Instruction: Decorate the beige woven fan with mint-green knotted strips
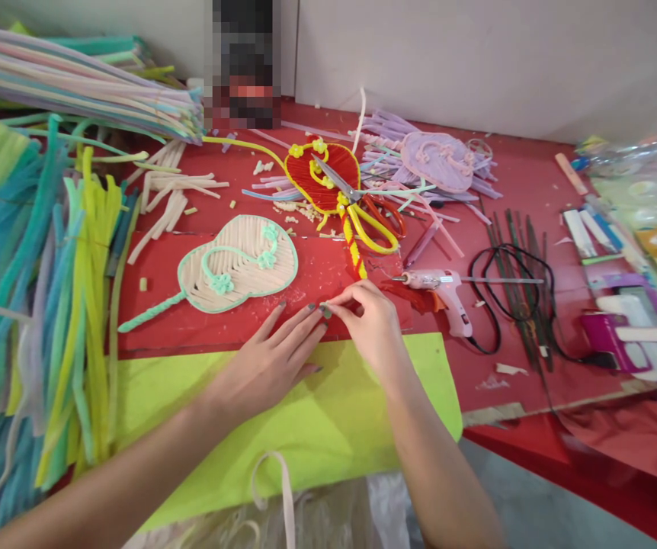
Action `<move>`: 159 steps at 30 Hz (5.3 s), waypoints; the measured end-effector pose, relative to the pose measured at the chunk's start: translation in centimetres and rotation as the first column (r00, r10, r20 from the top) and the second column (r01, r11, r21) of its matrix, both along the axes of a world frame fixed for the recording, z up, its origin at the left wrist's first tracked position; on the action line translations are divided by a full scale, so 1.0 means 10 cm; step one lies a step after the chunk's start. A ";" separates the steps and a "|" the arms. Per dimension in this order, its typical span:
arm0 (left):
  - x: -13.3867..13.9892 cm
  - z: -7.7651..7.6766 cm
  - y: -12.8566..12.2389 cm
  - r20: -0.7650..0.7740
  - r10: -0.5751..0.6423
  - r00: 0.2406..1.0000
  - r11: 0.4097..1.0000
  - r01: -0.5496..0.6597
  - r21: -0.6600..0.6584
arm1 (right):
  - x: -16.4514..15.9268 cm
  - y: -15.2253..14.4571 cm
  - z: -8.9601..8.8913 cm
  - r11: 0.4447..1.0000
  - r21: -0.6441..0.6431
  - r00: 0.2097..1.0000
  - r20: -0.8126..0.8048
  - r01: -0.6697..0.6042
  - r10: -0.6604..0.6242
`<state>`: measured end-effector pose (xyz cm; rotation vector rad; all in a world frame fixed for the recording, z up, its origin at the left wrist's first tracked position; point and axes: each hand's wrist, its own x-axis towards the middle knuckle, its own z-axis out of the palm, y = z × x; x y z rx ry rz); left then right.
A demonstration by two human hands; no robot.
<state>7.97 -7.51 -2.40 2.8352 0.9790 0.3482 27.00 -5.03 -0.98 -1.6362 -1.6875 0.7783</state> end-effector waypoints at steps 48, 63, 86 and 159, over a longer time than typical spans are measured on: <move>0.09 0.03 -0.06 -0.055 0.073 0.996 0.997 -0.075 -0.029 | 1.48 -0.16 -0.28 0.881 0.224 0.721 0.509 0.417 -0.470; 0.11 0.05 -0.06 -0.062 0.057 0.996 0.998 -0.056 0.027 | 1.11 -0.36 -0.06 0.791 0.312 0.722 0.327 0.527 -0.610; 0.11 0.03 -0.06 -0.047 0.069 0.997 0.997 -0.071 -0.037 | 0.62 -0.42 -0.17 0.910 0.357 0.756 0.531 0.210 -0.383; 0.09 0.04 -0.05 -0.052 0.064 0.997 0.997 -0.067 -0.045 | 0.96 -0.38 -0.09 0.771 0.614 0.669 0.503 0.168 -0.547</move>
